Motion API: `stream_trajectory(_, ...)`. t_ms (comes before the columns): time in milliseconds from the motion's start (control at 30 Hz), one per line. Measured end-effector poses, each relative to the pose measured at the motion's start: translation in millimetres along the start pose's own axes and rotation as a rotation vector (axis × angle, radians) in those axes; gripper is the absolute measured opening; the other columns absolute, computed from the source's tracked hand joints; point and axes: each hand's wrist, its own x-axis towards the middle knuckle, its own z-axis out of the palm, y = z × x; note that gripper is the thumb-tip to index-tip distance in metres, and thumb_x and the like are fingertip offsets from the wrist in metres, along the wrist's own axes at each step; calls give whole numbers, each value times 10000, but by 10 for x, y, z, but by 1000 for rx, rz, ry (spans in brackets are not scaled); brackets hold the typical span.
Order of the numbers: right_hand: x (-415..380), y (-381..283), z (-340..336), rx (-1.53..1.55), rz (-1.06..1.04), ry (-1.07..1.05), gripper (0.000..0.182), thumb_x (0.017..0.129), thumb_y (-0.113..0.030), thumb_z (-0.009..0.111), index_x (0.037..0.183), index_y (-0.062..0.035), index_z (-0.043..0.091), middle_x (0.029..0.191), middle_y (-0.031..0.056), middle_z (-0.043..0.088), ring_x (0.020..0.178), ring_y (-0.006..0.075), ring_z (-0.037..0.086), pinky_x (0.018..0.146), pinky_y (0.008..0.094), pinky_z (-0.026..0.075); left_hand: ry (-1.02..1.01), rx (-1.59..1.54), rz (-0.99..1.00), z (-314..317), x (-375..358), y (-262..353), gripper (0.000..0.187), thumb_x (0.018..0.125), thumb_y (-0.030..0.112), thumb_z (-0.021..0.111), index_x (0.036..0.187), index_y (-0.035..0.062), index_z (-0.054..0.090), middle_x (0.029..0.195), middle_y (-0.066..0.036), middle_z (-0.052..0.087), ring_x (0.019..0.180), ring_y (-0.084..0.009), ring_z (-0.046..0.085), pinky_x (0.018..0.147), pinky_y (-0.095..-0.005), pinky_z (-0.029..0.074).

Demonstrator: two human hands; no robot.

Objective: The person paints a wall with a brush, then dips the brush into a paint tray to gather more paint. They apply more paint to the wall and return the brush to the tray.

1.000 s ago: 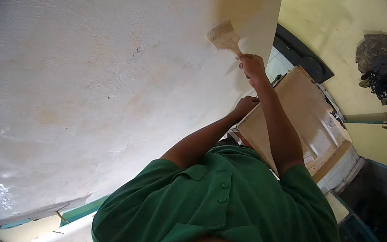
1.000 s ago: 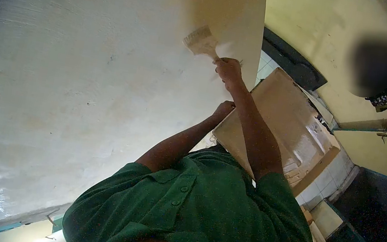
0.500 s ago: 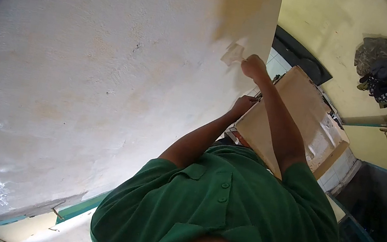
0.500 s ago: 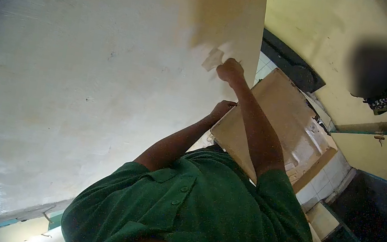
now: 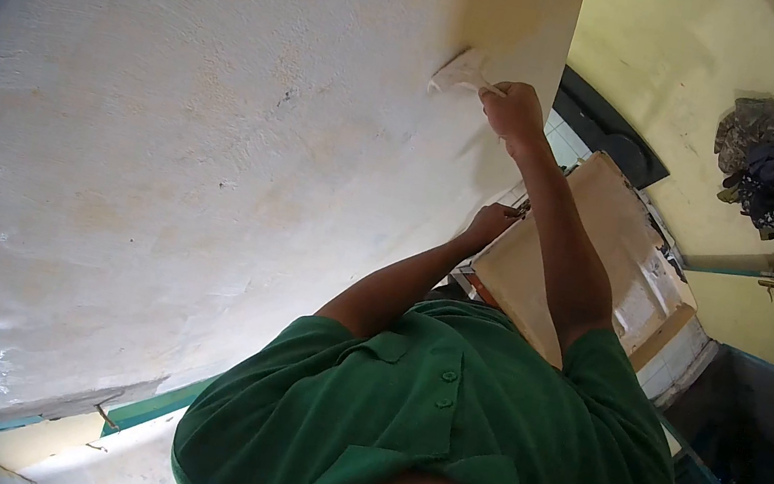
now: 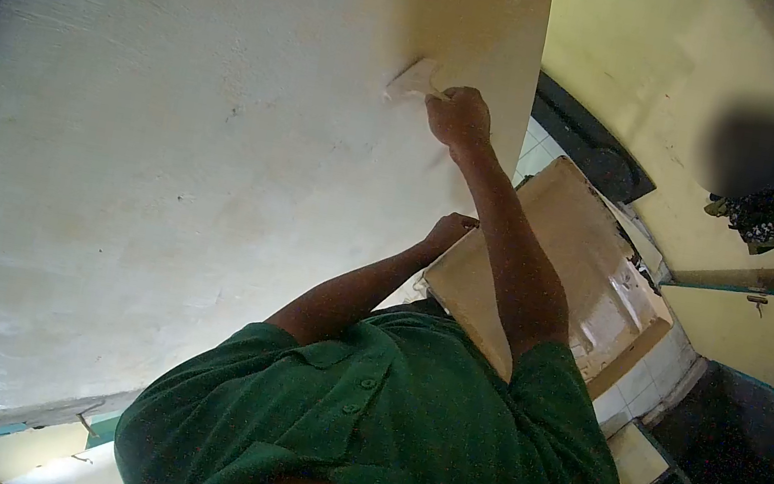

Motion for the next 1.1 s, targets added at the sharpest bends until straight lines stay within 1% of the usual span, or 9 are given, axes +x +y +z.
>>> stream_trajectory(133,-24,-254,-224,173,42,-51,288,773,-204,583,576,-1,531,495,20,445,469,107,402,458,302,335,4,21,35,21,-2,-32,301,784,281,575,1007,94,655,941,-162,643,820,-300,637,740,-363,494)
stream_trajectory(333,-200,-260,-539,137,-16,-91,269,800,-195,571,605,-12,543,523,-10,452,446,66,352,415,270,281,-25,-1,-47,-14,-48,17,328,778,316,572,1004,93,653,927,-155,647,818,-295,638,735,-358,494)
stream_trajectory(433,-381,-229,-645,486,233,-99,248,829,-206,563,655,-30,570,558,-11,467,424,41,329,379,229,232,1,19,-45,8,9,-21,325,782,316,572,992,82,654,916,-156,650,813,-283,641,725,-352,493)
stream_trajectory(633,-323,-43,-107,1049,391,-66,157,855,-207,547,892,-58,580,575,-19,449,360,36,262,331,194,186,-39,-12,-105,-85,-90,160,358,765,361,571,971,85,668,908,-174,644,826,-319,632,752,-377,492)
stream_trajectory(667,-324,9,-4,1048,432,-140,179,871,-201,524,967,-53,553,571,-25,435,360,34,252,323,194,180,-57,2,-124,-102,-103,174,360,767,364,570,971,84,668,908,-175,644,827,-320,631,750,-380,491)
stream_trajectory(700,-344,71,134,1034,397,-154,177,884,-207,500,957,-58,559,575,-25,439,364,28,266,327,190,180,51,-72,-14,9,-14,-13,360,769,367,570,968,84,669,904,-176,644,823,-322,631,748,-383,491)
stream_trajectory(767,-402,85,312,1008,472,-152,188,888,-216,487,961,-57,557,577,-28,433,369,31,251,338,193,187,82,-31,55,70,96,-172,359,771,369,568,967,86,670,902,-176,644,821,-324,631,748,-384,491)
stream_trajectory(967,-486,117,375,1023,622,-204,203,890,-228,478,967,-57,554,573,-31,412,374,36,211,351,209,193,57,31,47,74,162,-208,354,779,373,564,965,91,671,896,-176,644,814,-327,630,746,-388,492)
stream_trajectory(1100,-565,264,282,854,607,-183,165,870,-176,498,916,-37,574,598,-14,461,401,48,301,375,200,245,27,67,32,97,176,-242,352,785,376,561,963,94,673,893,-176,644,810,-330,630,745,-390,492)
